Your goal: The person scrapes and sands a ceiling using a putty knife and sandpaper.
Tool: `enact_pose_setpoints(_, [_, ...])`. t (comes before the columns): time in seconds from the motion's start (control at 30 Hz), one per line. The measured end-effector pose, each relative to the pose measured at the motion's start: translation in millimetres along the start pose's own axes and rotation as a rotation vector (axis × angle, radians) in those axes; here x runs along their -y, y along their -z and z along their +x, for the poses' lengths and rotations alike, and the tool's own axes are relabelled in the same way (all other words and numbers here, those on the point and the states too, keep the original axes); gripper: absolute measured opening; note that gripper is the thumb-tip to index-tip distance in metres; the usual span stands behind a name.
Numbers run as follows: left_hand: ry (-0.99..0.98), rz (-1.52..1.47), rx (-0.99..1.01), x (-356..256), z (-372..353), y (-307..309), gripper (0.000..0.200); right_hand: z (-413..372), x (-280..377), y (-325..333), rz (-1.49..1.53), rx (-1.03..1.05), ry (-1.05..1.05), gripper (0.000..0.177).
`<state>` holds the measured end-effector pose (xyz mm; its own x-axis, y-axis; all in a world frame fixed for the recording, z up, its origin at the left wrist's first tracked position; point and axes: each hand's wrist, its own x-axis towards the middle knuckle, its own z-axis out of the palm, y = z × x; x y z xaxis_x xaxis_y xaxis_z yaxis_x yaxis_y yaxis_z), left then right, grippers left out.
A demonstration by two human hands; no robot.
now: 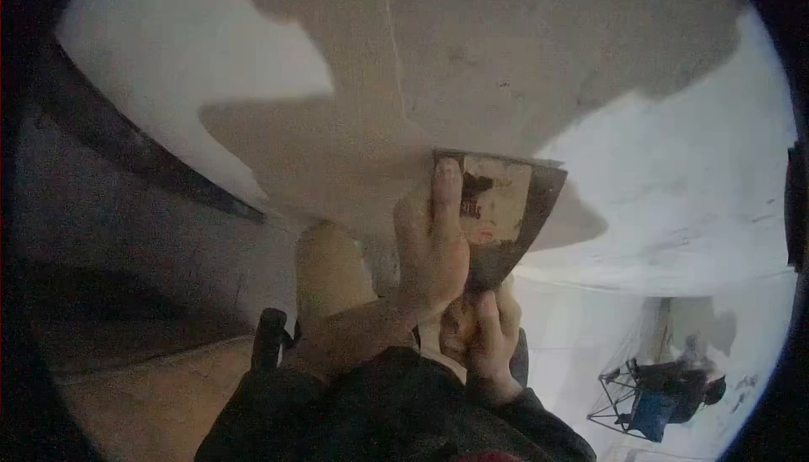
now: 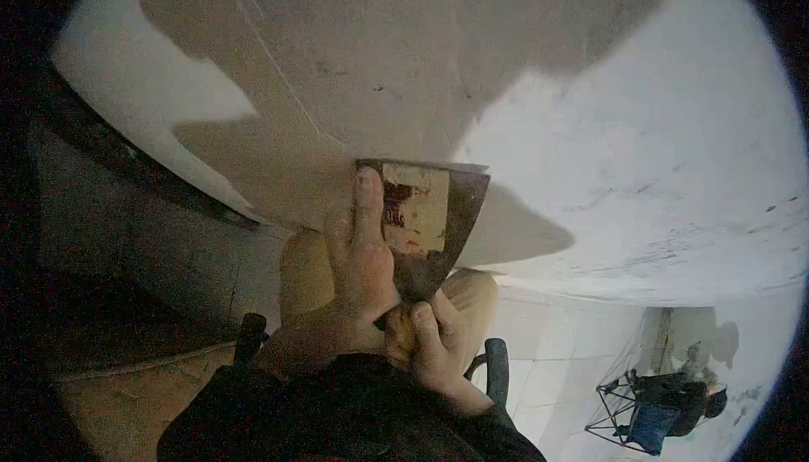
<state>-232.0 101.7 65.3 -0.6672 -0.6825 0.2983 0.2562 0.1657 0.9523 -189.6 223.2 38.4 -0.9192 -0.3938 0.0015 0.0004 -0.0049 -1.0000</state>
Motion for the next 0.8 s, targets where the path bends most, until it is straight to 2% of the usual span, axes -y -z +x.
enact_pose_setpoints(0.1, [0.066,0.017,-0.013,12.0,-4.9,-2.6,0.049,-5.4,4.2,5.3,0.123,0.046,-0.14,0.033])
enact_pose_setpoints(0.13, [0.083,-0.005,-0.025,14.7,-3.6,-3.2,0.049,-6.5,13.4,2.0,0.251,0.04,-0.216,0.034])
enact_pose_setpoints(0.2, [0.143,-0.087,-0.056,14.4,-5.5,-5.9,0.048,-2.1,23.8,-1.9,0.044,0.003,-0.184,0.035])
enact_pose_setpoints(0.27, [0.215,-0.21,-0.093,0.8,-5.8,-9.3,0.049,1.1,7.6,-0.9,-0.099,-0.004,0.065,0.036])
enact_pose_setpoints(0.33, [0.272,-0.335,-0.131,-13.8,-1.4,-11.5,0.049,0.3,1.6,4.2,-0.099,0.019,0.075,0.037])
enact_pose_setpoints(0.47, [0.208,-0.27,0.004,-2.0,3.3,0.5,0.049,2.1,8.2,-5.6,-0.019,0.027,0.072,0.035])
enact_pose_setpoints(0.53, [0.037,-0.131,-0.142,2.3,-1.6,-7.9,0.049,-1.2,-4.7,3.4,-0.058,0.034,0.035,0.034])
enact_pose_setpoints(0.6, [0.048,-0.149,-0.143,4.6,-0.9,-6.7,0.049,-0.8,-4.9,0.6,-0.031,0.028,0.003,0.033])
enact_pose_setpoints(0.67, [0.199,-0.305,-0.043,7.4,0.0,1.2,0.049,0.6,6.0,-7.2,0.04,0.027,-0.042,0.032])
enact_pose_setpoints(0.7, [0.25,-0.367,-0.007,8.3,0.7,4.3,0.049,0.6,-0.2,-8.5,0.015,0.024,0.002,0.032])
enact_pose_setpoints(0.77, [0.238,-0.442,0.008,9.3,4.4,8.4,0.047,1.3,-17.7,-9.1,-0.04,0.023,0.086,0.032])
enact_pose_setpoints(0.8, [0.126,-0.261,-0.017,11.1,1.6,10.9,0.047,-1.9,-16.1,-10.8,-0.018,0.011,0.055,0.031])
